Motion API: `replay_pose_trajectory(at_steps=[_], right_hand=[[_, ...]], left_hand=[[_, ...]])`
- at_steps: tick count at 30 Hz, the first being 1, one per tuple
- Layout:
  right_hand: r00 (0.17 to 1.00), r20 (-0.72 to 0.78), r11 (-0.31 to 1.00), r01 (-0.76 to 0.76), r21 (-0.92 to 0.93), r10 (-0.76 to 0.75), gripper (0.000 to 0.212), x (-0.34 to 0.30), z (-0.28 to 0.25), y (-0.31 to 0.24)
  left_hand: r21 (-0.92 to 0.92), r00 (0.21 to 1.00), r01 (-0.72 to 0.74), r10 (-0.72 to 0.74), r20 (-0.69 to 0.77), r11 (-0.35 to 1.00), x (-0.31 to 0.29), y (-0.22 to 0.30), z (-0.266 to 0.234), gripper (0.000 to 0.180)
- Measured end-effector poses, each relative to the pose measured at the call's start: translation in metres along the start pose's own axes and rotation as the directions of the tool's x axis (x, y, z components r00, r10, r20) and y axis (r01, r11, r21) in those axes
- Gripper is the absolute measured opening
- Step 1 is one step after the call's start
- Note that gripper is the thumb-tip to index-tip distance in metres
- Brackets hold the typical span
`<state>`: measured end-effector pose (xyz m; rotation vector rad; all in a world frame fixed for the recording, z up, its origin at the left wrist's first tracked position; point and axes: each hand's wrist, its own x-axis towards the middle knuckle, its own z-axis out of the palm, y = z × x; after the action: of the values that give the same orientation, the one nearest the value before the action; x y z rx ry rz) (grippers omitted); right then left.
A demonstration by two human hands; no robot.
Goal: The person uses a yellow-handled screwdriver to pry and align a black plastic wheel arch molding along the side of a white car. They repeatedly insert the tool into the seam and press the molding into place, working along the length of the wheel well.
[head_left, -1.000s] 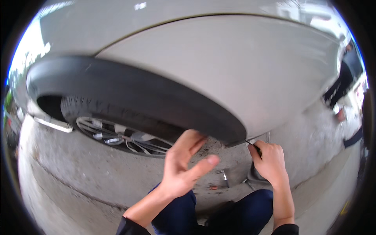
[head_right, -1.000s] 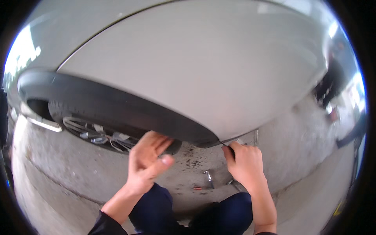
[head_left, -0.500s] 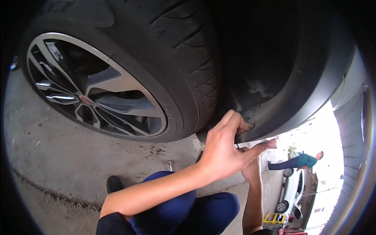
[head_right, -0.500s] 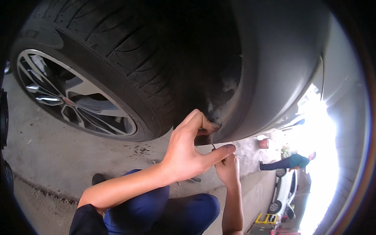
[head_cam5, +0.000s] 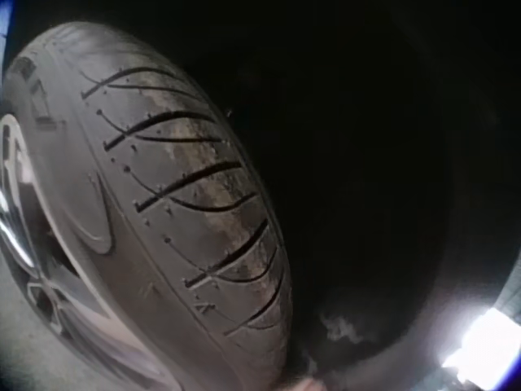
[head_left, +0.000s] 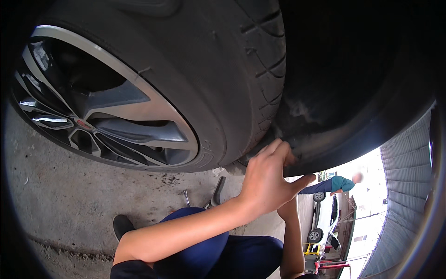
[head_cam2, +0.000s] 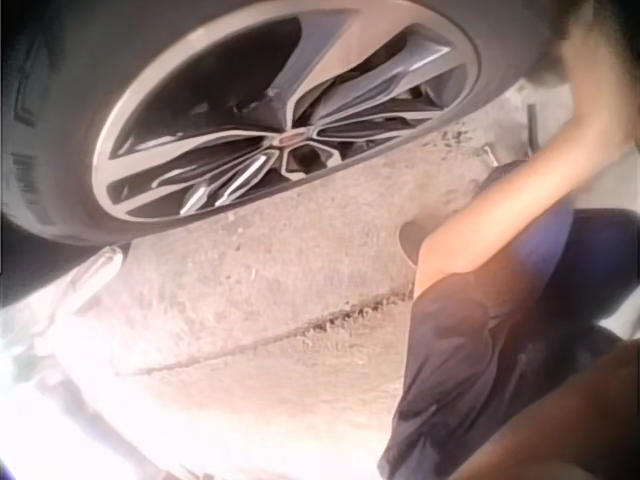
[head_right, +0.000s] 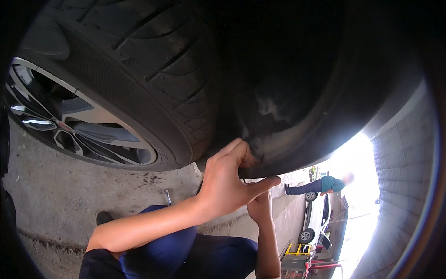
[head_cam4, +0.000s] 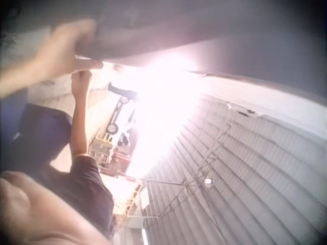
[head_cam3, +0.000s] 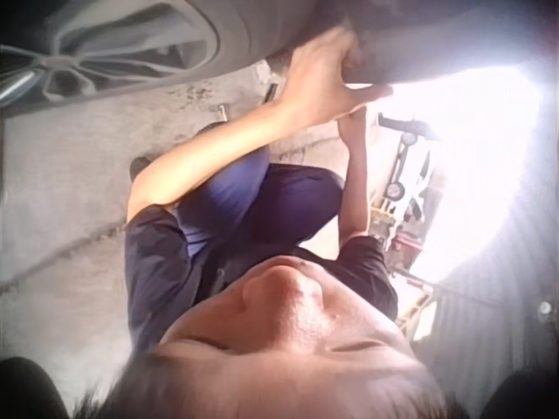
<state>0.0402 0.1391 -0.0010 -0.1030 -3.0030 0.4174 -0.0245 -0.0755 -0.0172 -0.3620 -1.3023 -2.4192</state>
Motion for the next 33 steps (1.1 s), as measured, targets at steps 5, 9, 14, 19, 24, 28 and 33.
replay_pose_trajectory(at_steps=[5, 9, 14, 19, 24, 28, 33], right_hand=[[0.989, 0.112, 0.996, -0.094, 0.014, 0.091, 0.017, -0.007, -0.019, -0.026], [0.974, 0.207, 0.977, -0.125, 0.174, 0.087, 0.016, -0.024, -0.065, -0.035], [0.993, 0.064, 0.942, 0.070, 0.328, -0.096, 0.042, -0.026, -0.132, -0.094], [0.884, -0.115, 0.891, 0.454, -0.012, -0.452, 0.037, -0.013, -0.160, -0.101], [0.855, -0.234, 0.870, 0.489, 0.060, -0.464, 0.025, -0.003, -0.162, -0.109], [0.876, -0.192, 0.856, 0.476, 0.202, -0.442, 0.022, -0.006, -0.169, -0.121], [0.880, -0.122, 0.832, 0.473, 0.290, -0.458, 0.038, -0.010, -0.170, -0.113]], left_hand=[[0.002, 0.999, 0.022, -0.022, 0.042, 1.000, -0.004, 0.000, -0.005, 0.042], [0.026, 0.990, 0.039, -0.042, 0.135, 0.999, -0.006, 0.008, -0.013, 0.045], [0.211, 0.981, 0.034, -0.074, 0.182, 0.977, -0.005, 0.042, -0.015, 0.052], [0.115, 0.999, 0.038, -0.041, 0.020, 0.993, -0.024, 0.059, 0.018, 0.066], [-0.147, 0.962, 0.078, -0.113, -0.247, 0.986, -0.031, 0.052, 0.057, 0.046], [-0.080, 0.956, 0.062, -0.083, -0.283, 0.995, -0.015, 0.059, 0.058, 0.036], [-0.112, 0.938, 0.082, -0.114, -0.328, 0.990, -0.005, 0.060, 0.071, 0.035]])
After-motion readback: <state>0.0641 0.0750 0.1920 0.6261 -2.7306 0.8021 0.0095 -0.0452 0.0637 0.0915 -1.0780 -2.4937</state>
